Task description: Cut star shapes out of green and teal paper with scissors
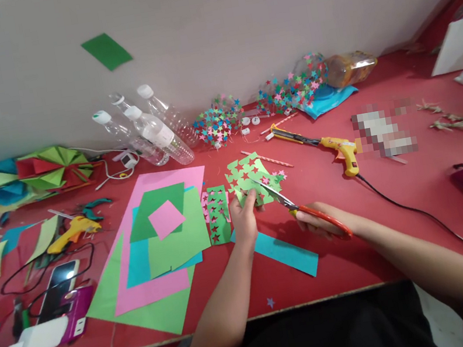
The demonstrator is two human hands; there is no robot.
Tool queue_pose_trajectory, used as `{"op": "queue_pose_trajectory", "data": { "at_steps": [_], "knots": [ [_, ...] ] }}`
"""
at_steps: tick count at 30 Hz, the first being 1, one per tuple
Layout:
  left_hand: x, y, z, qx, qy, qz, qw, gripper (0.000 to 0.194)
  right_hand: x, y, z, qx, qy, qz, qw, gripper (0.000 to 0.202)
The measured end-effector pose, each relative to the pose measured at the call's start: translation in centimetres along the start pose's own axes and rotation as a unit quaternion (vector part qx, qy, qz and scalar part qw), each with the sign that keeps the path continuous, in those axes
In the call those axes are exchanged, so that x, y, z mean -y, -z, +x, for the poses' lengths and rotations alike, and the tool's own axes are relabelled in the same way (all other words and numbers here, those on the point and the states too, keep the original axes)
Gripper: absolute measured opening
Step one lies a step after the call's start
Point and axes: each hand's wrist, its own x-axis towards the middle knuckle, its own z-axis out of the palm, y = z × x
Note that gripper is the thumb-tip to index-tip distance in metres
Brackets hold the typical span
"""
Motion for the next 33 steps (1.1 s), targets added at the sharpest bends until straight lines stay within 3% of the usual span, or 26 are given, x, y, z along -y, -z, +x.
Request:
{"op": "queue_pose_trajectory", "data": {
  "at_steps": [5, 9, 20, 25, 33],
  "knots": [
    [0.0, 0.8, 0.5, -0.015, -0.004, 0.055, 0.998, 0.024, -0.2, 0.7, -0.2, 0.024, -0.006, 0.006, 1.000, 0.057],
    [-0.1, 1.2, 0.9, 0.005, -0.008, 0.060, 0.998, 0.024, -0.3, 1.1, -0.4, 0.034, 0.001, 0.003, 0.999, 0.055],
    [-0.5, 1.2, 0.8, -0.003, -0.008, 0.122, 0.992, 0.023, 0.2, 0.2, -0.1, 0.041, -0.015, 0.023, 0.999, 0.056],
    [-0.4, 1.0, 0.6, 0.014, -0.007, 0.116, 0.993, 0.022, 0.0, 0.5, -0.2, 0.030, 0.007, -0.001, 1.000, 0.055],
    [0.6, 0.5, 0.3, -0.010, -0.007, 0.095, 0.995, 0.025, 0.0, -0.1, 0.2, 0.002, -0.008, -0.005, 1.000, 0.057]
  ]
}}
